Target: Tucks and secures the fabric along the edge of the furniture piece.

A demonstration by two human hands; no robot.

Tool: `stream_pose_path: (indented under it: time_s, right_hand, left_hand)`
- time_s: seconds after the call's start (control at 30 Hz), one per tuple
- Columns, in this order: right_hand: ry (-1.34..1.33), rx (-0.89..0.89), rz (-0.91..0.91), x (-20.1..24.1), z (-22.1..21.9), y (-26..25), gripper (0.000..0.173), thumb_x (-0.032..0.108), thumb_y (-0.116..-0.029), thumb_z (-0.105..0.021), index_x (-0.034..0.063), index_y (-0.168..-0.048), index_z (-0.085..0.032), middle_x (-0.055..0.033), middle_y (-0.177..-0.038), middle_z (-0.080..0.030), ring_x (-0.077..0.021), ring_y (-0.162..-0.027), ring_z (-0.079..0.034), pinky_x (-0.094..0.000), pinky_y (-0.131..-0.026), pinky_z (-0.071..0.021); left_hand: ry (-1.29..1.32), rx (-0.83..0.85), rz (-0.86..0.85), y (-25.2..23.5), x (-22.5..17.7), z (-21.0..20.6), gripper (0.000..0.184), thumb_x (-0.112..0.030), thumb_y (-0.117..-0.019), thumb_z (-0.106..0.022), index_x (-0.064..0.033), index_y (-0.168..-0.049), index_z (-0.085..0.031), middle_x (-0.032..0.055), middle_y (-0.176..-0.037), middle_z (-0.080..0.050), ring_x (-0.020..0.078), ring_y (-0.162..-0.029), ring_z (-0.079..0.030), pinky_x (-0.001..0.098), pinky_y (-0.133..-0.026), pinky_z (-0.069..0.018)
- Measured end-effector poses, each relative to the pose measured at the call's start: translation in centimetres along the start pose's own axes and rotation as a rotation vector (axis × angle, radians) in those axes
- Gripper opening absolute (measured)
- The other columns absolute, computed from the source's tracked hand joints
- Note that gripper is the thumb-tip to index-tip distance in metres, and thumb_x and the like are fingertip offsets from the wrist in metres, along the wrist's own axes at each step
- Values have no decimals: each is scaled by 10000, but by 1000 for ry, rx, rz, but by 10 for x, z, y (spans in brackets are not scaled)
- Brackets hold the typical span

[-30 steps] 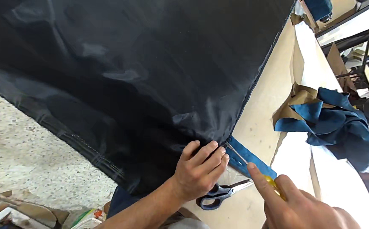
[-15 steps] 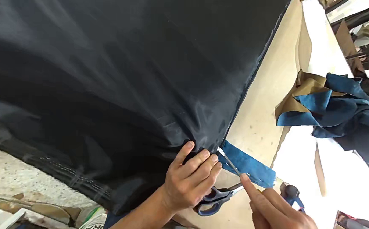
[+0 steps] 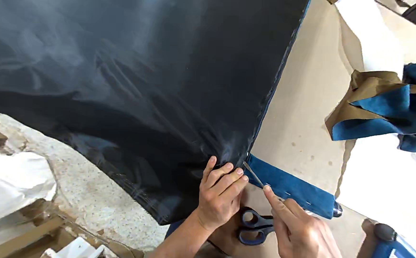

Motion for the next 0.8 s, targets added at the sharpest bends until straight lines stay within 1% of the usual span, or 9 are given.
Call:
stream_pose_path:
  time_s: [0.1, 0.27, 0.33, 0.43, 0.53, 0.6, 0.67, 0.7, 0.8]
  right_hand:
    - [-287, 48, -105, -11, -3, -5, 446, 194, -1006, -514, 223, -1435, -637, -6, -935, -748, -113, -670, -653, -366, -594, -577]
    - [-2, -141, 85, -17, -15, 1, 506, 191, -944, -500, 230, -1429, -642, -26, -754, -608, -155, -495, -556, -357, -398, -459]
    - [-249, -51, -23, -22, -18, -3, 461, 212, -993, -499, 229, -1432, -640, 6, -885, -723, -102, -612, -626, -337, -538, -555]
    - [-597, 126, -161, -33, -23, -8, 429, 285, -1050, -483, 252, -1459, -609, 31, -1091, -754, -54, -728, -654, -302, -689, -583]
    - [-206, -41, 3, -33, -19, -8, 449, 278, -1021, -473, 312, -1441, -626, 2, -871, -701, -132, -630, -645, -384, -541, -561]
    - [-187, -109, 53, -36, -23, -5, 444, 268, -1011, -490, 294, -1428, -639, 8, -810, -658, -129, -584, -611, -360, -487, -528]
    - [-687, 123, -144, -43, -25, -7, 420, 243, -1053, -490, 231, -1454, -617, 44, -906, -725, -54, -619, -605, -255, -551, -530]
    - [-1087, 233, -288, -43, -28, -8, 431, 206, -1064, -467, 135, -1474, -580, -5, -790, -648, -74, -511, -520, -233, -438, -448]
    - [-1717, 359, -480, -49, -29, -13, 489, 297, -1080, -445, 194, -1558, -443, -34, -721, -560, -90, -454, -493, -233, -367, -430]
  left_hand:
    - [-13, -4, -12, -1, 2, 1, 119, -242, -939, -731, -231, -1044, -785, -59, -1097, -758, 147, -1207, -643, 538, -1205, -356]
    - [-31, -15, -19, 0, 0, -2, 118, -236, -928, -750, -246, -1037, -795, -63, -1101, -763, 155, -1190, -661, 548, -1184, -394]
    - [-27, -31, -13, 1, 1, -3, 112, -230, -932, -745, -239, -1031, -797, -61, -1097, -765, 160, -1195, -661, 547, -1189, -391]
    - [-29, -31, -19, 2, 3, -1, 109, -238, -932, -746, -238, -1025, -802, -63, -1097, -766, 164, -1210, -655, 553, -1197, -382]
    - [-44, -30, -35, 1, 3, -1, 118, -249, -930, -751, -248, -1038, -798, -70, -1104, -764, 157, -1202, -658, 543, -1188, -394]
    - [-37, -32, -35, 1, 1, -2, 124, -249, -929, -752, -252, -1044, -798, -71, -1120, -762, 156, -1195, -662, 541, -1182, -403]
    - [-29, -50, -38, 1, 2, -4, 126, -246, -927, -750, -253, -1044, -795, -69, -1123, -760, 156, -1197, -661, 534, -1178, -410]
    - [-28, -64, -42, 2, 2, -5, 124, -246, -927, -747, -252, -1042, -793, -68, -1123, -759, 157, -1199, -659, 534, -1177, -408]
    - [-35, -112, -53, 0, 1, -3, 118, -249, -928, -740, -261, -1038, -781, -79, -1137, -748, 153, -1220, -643, 541, -1186, -397]
Point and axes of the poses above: each hand's wrist, its own y-axis away from the middle knuckle, its own z-axis out of the back of the hand, x = y × z, the point moved 6 cm from there along -y, towards the middle knuckle
